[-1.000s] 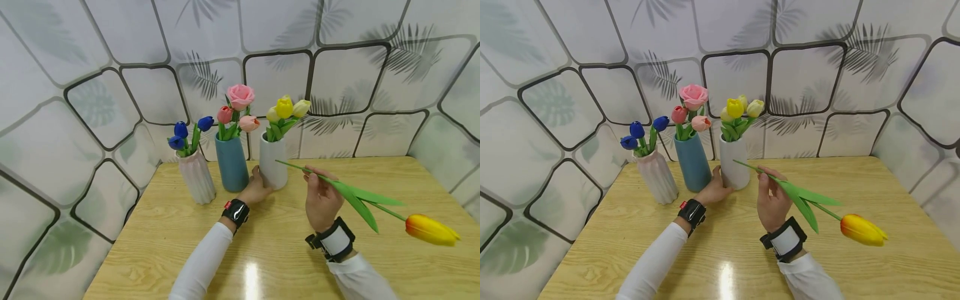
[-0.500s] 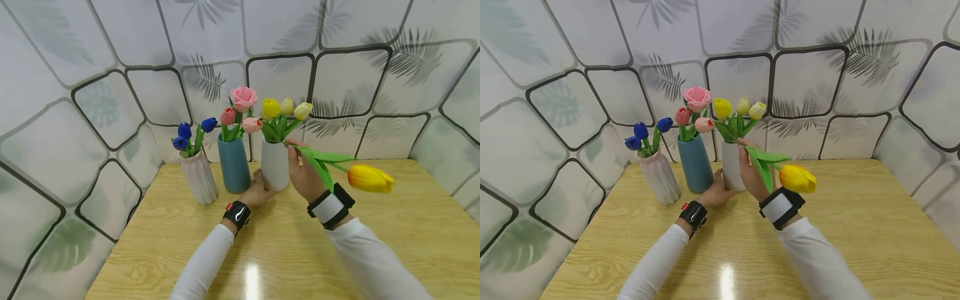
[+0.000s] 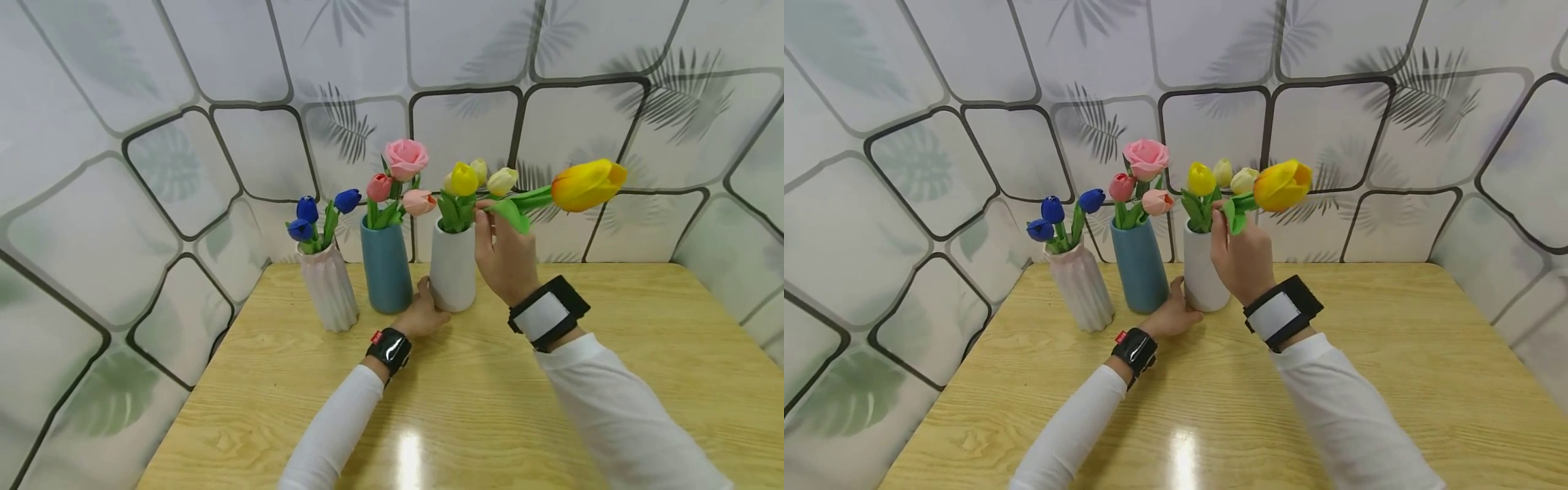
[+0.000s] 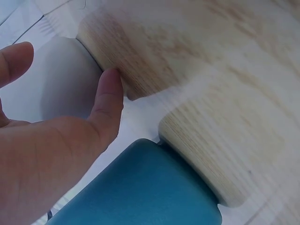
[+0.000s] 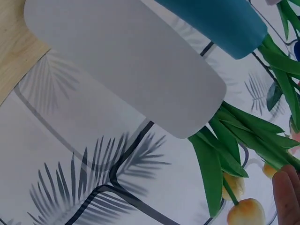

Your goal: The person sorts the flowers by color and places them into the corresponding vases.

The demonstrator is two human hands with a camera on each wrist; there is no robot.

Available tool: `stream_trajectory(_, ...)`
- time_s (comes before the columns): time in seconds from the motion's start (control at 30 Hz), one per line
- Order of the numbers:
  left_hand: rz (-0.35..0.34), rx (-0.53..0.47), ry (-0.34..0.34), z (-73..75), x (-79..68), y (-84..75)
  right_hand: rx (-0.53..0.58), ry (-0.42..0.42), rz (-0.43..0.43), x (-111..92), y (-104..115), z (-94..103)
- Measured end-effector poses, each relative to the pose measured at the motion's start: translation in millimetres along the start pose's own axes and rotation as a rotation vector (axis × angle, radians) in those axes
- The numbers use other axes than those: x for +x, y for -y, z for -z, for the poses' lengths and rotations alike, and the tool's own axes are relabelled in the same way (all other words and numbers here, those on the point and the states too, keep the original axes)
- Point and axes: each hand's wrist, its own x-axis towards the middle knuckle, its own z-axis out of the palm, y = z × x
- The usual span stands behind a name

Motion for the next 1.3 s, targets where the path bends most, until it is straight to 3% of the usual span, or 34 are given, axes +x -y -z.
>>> stream_trajectory(0.13,0.001,-0.009,-0.011,-0.4,0.6,1.1,-0.052,0.061,-0.003,-2,-6,-2.0)
stream_trajectory(0.3,0.008,-0.018,-0.013,-0.3,0.0,1.3,-0.133,0.183,-0.093,-4,-14,-9.3)
stream_trajectory(0.47,0.002,-0.020,-0.007,-1.8,2.1,4.0,-0.172,0.349,-0.217,-3,-22,-15.4)
stream_trajectory(0.67,-0.001,-0.029,0.000,-3.8,5.3,9.7,-0.246,0.593,-0.294,7,-27,-19.5)
stream_trajectory(0.77,0.001,-0.030,-0.002,-4.0,5.4,9.8,-0.221,0.688,-0.367,12,-29,-18.7)
stream_trajectory(0.83,0.005,-0.022,-0.001,-3.4,5.0,8.4,-0.186,0.687,-0.436,13,-29,-15.8)
stream_trajectory(0.97,0.009,-0.023,0.001,-1.0,4.1,5.6,-0.102,0.577,-0.549,9,-25,-9.3)
stream_trajectory(1.07,0.010,-0.028,0.002,0.6,3.3,5.1,-0.083,0.547,-0.575,2,-25,-7.8)
stream_trajectory(1.3,-0.002,-0.023,0.005,1.6,1.1,6.6,-0.115,0.581,-0.577,-18,-32,-11.1)
